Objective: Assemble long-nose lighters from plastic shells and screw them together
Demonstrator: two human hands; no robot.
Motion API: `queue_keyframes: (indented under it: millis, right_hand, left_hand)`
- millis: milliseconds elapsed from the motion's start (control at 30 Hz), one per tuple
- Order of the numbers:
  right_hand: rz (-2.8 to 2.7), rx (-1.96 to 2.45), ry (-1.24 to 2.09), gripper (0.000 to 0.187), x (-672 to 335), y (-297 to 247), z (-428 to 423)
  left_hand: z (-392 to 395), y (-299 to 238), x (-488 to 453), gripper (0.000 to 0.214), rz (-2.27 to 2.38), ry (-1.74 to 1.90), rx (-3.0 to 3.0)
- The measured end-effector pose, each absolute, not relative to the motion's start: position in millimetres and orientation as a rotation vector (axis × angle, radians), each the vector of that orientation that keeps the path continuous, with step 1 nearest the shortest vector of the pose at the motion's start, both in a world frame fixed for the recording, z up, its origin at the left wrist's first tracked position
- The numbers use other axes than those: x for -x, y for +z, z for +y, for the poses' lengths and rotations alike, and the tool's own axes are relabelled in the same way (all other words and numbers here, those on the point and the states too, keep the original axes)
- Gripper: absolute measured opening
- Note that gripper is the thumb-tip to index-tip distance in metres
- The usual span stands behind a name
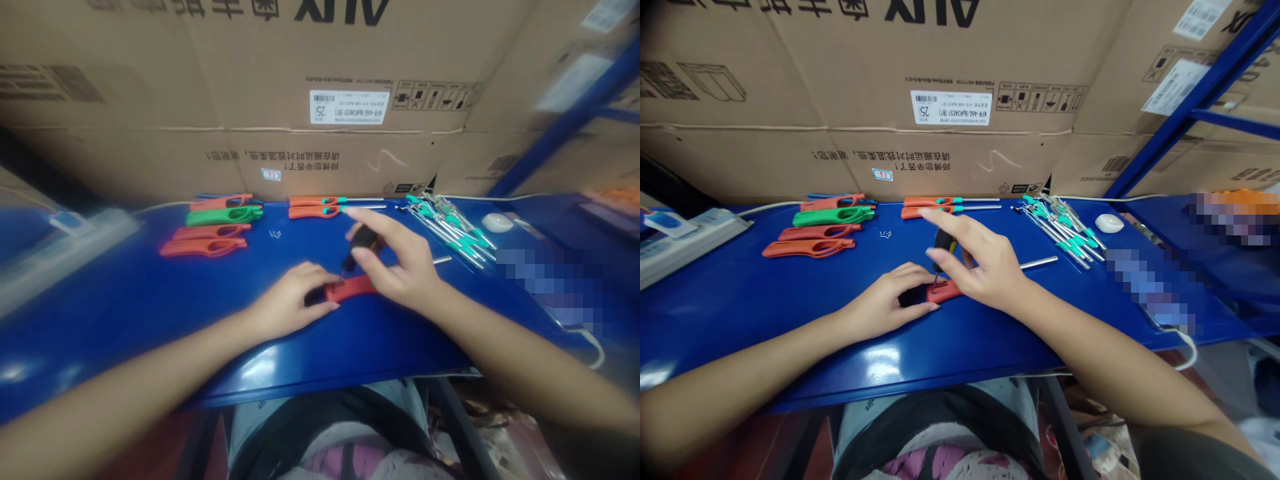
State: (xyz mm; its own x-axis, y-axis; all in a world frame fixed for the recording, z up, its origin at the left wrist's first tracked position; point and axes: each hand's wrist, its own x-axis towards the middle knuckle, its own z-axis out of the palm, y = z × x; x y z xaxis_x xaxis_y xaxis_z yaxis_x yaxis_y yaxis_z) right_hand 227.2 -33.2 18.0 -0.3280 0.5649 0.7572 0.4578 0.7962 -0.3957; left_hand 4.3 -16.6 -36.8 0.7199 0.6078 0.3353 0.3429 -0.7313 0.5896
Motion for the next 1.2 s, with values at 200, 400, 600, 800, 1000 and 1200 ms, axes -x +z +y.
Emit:
queue_keyframes:
  millis: [200, 400, 600, 800, 1000, 1200]
  right_hand:
    - [-2.140, 0.720, 0.204, 0.036, -225, 40, -25]
    - [-2.274, 0.642, 0.019, 0.032, -227, 62, -12]
    - [-2.147, 0.687, -0.235, 0.025, -247, 53, 9]
    - [-2.187, 0.660, 0.000, 0.031, -254, 47, 2]
    - [-1.995, 0.710, -0.020, 0.012, -246, 40, -6]
    - [-2.039, 0.665, 0.266, 0.029, -240, 38, -12]
  left_hand:
    - [-18, -38, -8, 0.037, 0.735, 0.711, -2.422]
    - [-20, -39, -19, 0.035, 0.831, 0.668, -2.518]
    - [-14, -36, -38, 0.037, 0.879, 0.626, -2.565]
    - [-4, -34, -48, 0.035, 0.865, 0.615, -2.524]
    - [-4, -35, -43, 0.035, 0.831, 0.608, -2.544]
    - [-3, -37, -42, 0.038, 0.816, 0.593, -2.562]
